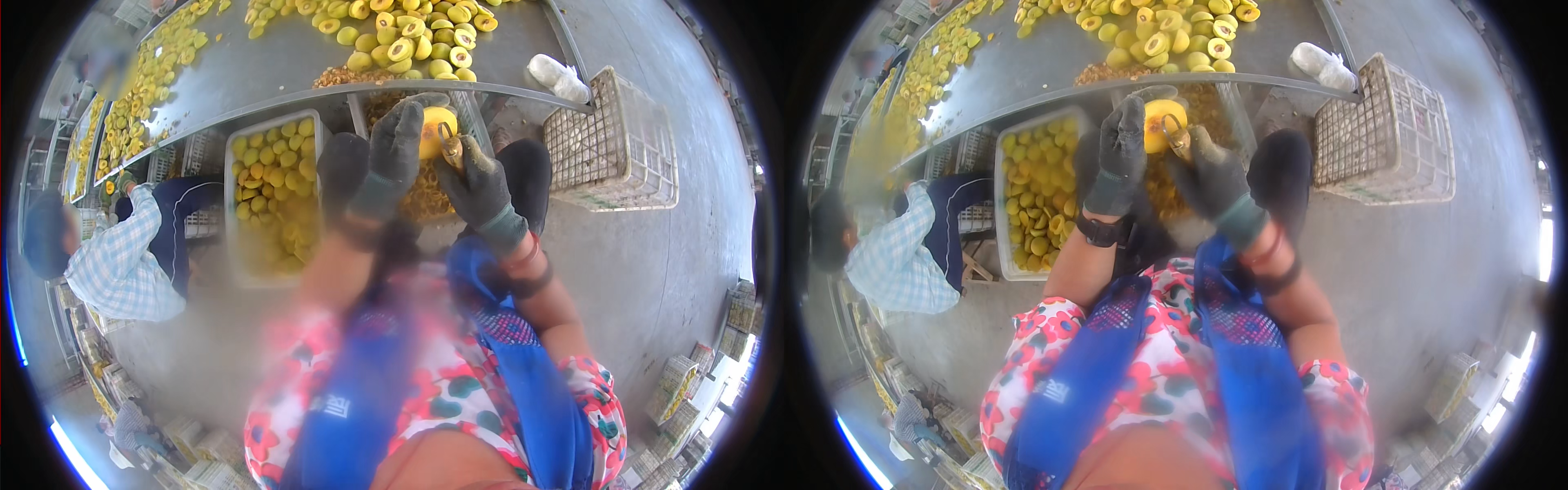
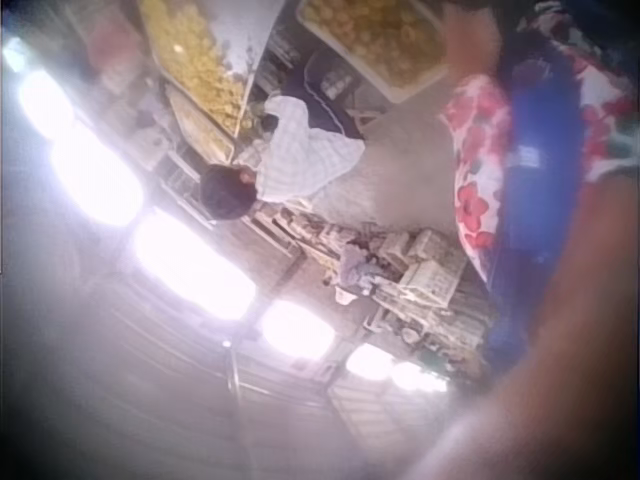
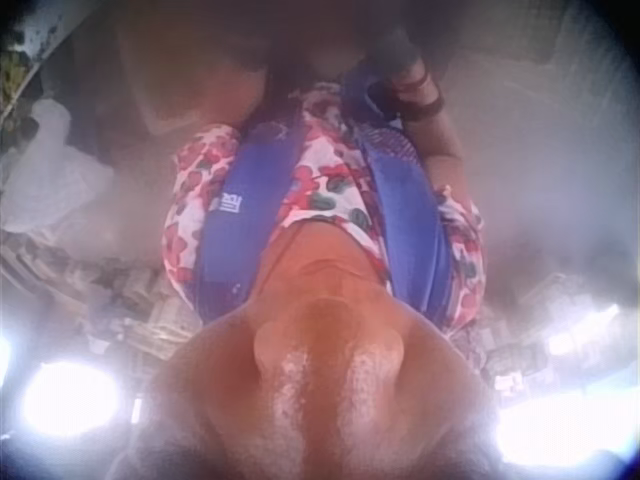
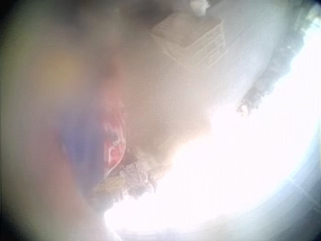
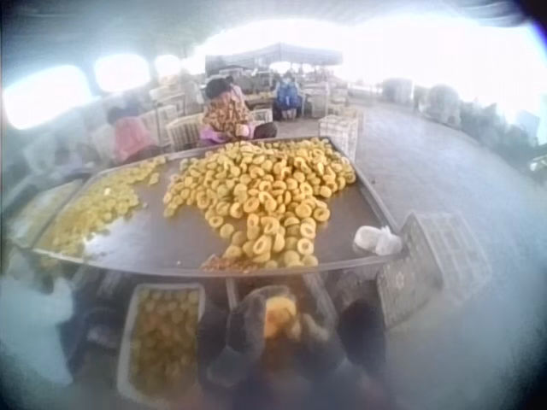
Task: Removing the pits from yellow peaches using a specialized hand tool in a processing facility.
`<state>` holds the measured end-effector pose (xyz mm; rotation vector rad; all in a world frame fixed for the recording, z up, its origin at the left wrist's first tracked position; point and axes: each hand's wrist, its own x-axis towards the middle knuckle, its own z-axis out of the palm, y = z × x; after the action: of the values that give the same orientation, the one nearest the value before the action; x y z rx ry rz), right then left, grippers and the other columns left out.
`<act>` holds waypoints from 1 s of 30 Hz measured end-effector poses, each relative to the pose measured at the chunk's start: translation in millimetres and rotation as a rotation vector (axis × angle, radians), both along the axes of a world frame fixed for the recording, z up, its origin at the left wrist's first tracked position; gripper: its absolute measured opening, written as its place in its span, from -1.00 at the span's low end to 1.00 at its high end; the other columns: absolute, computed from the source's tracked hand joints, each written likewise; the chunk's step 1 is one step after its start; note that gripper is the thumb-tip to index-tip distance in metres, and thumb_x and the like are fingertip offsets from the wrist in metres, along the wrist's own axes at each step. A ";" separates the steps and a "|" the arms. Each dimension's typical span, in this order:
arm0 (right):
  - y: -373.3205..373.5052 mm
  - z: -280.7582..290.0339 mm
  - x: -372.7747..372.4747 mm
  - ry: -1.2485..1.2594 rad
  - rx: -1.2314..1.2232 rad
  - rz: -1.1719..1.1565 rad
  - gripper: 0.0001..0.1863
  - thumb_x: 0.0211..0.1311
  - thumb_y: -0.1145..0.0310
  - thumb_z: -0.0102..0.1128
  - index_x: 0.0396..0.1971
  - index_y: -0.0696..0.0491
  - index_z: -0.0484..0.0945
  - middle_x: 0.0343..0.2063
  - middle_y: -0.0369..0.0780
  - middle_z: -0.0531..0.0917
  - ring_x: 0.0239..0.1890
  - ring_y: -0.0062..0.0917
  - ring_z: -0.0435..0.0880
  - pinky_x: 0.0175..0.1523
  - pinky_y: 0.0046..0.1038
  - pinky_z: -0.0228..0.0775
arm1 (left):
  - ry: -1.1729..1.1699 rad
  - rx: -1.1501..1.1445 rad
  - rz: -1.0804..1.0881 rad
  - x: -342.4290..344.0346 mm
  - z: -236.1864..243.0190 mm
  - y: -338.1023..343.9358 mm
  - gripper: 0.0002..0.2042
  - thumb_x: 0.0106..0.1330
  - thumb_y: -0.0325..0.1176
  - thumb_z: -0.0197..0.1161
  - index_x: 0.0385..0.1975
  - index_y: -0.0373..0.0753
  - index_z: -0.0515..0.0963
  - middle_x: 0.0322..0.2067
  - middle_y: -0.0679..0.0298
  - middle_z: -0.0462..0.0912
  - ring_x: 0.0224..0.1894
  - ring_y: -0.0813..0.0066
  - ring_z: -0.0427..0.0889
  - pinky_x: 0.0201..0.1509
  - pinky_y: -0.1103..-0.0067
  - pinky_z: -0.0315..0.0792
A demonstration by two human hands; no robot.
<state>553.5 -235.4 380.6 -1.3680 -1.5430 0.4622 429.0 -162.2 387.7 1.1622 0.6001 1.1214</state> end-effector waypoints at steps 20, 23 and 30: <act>-15.9 5.6 11.7 0.999 -0.839 0.587 -0.75 0.22 0.37 0.08 -0.17 0.18 0.51 -0.52 -0.39 0.54 -0.59 -0.83 0.42 -0.55 -0.73 0.18 | -0.026 0.225 -0.052 5.2 -17.4 0.4 -0.68 0.40 -0.21 0.00 -0.21 -0.36 0.58 -0.28 0.22 0.64 -0.21 0.56 0.57 -0.10 0.58 0.47; -20.4 8.0 2.1 0.937 -0.863 0.460 -0.79 0.18 0.31 0.10 -0.36 0.16 0.41 -0.69 -0.35 0.39 -0.77 -0.72 0.30 -0.70 -0.68 0.10 | 0.277 0.442 0.068 -4.1 -7.9 5.0 -0.65 0.45 -0.26 -0.19 -0.19 -0.33 0.54 -0.25 0.14 0.64 -0.18 0.42 0.62 -0.04 0.54 0.46; -25.6 -36.0 0.2 0.250 -0.396 0.256 -0.84 0.23 0.46 0.04 -0.23 0.21 0.46 -0.63 -0.35 0.42 -0.69 -0.76 0.30 -0.62 -0.73 0.07 | 0.822 0.672 0.709 -88.4 -53.7 41.5 -0.67 0.27 -0.55 -0.07 0.05 -0.38 0.34 -0.07 -0.09 0.50 -0.04 0.03 0.49 0.09 0.32 0.34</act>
<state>553.7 -261.0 344.6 -1.3441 -1.4707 1.1039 340.6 -120.6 333.9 2.1227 1.4109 1.4763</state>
